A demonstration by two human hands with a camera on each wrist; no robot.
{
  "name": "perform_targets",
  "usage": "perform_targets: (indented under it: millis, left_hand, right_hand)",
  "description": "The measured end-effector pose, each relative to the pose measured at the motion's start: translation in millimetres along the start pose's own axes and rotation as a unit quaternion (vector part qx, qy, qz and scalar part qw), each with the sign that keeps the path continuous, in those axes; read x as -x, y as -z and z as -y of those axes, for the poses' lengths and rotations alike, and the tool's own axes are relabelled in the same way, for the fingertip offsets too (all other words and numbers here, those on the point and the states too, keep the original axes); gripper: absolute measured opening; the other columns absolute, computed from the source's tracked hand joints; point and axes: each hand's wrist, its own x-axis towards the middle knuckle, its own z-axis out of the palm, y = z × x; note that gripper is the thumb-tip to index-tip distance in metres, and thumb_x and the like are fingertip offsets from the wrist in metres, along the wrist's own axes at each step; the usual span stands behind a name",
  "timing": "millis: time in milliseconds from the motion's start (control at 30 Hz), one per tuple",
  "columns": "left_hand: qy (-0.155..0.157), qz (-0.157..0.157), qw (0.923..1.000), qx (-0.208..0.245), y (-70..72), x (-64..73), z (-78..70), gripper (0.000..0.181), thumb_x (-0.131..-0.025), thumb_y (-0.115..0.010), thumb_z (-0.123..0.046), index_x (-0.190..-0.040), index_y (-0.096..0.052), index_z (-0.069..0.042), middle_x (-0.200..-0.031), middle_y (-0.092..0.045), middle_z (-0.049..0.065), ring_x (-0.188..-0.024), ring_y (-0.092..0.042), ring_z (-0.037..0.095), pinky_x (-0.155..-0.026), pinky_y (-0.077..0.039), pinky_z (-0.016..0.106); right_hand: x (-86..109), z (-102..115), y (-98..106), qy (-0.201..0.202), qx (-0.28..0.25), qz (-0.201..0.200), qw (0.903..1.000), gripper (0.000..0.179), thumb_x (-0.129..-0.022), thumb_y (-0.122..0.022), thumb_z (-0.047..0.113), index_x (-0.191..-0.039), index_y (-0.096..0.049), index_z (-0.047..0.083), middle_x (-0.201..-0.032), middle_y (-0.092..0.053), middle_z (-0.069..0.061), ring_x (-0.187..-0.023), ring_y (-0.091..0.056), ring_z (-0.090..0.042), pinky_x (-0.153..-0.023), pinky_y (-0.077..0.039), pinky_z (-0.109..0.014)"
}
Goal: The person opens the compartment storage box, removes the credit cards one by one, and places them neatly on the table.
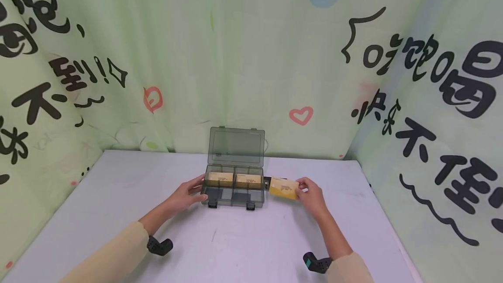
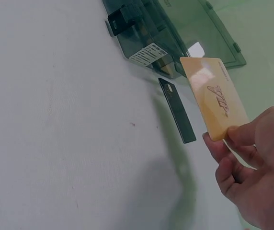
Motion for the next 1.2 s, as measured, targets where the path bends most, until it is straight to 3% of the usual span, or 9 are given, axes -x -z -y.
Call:
perform_targets:
  millis: [233, 533, 800, 1200]
  left_hand:
    - [-0.001, 0.003, 1.0, 0.0, -0.8, 1.1, -1.6, 0.078, -0.088, -0.07, -0.013, -0.153, -0.03, -0.023, -0.153, -0.039, 0.014, -0.14, -0.039, 0.036, -0.11, -0.038, 0.054]
    - [-0.001, 0.002, 1.0, -0.002, -0.8, -1.3, 1.8, 0.078, -0.088, -0.071, -0.014, -0.153, -0.03, -0.023, -0.153, -0.04, 0.014, -0.14, -0.04, 0.036, -0.11, -0.039, 0.053]
    - [0.005, 0.001, 1.0, -0.003, -0.4, -1.0, 2.5, 0.078, -0.088, -0.071, -0.015, -0.153, -0.03, -0.025, -0.153, -0.039, 0.013, -0.14, -0.04, 0.036, -0.111, -0.037, 0.054]
    - [-0.002, -0.001, 1.0, -0.003, -1.1, -2.3, 3.0, 0.078, -0.088, -0.071, -0.014, -0.153, -0.03, -0.024, -0.153, -0.04, 0.014, -0.139, -0.04, 0.036, -0.111, -0.038, 0.053]
  right_hand:
    - [2.2, -9.6, 0.1, -0.001, 0.06, 0.014, 0.9981, 0.022, -0.09, -0.057, -0.003, -0.111, -0.059, -0.007, -0.092, -0.06, -0.015, -0.071, -0.055, -0.016, -0.059, -0.047, -0.021]
    - [4.0, -14.2, -5.2, -0.015, 0.086, 0.033, 0.9956, 0.025, -0.088, -0.061, -0.001, -0.113, -0.063, -0.002, -0.094, -0.063, -0.015, -0.087, -0.058, -0.024, -0.063, -0.052, -0.022]
    - [0.0, -12.5, -14.4, 0.009, 0.121, 0.026, 0.9923, 0.024, -0.085, -0.07, 0.005, -0.108, -0.065, 0.004, -0.088, -0.064, -0.011, -0.084, -0.056, -0.023, -0.064, -0.048, -0.024]
    - [-1.9, -6.4, -24.0, 0.042, 0.131, 0.023, 0.9902, 0.016, -0.081, -0.071, 0.002, -0.096, -0.068, 0.0, -0.082, -0.06, -0.008, -0.082, -0.058, -0.023, -0.069, -0.046, -0.027]
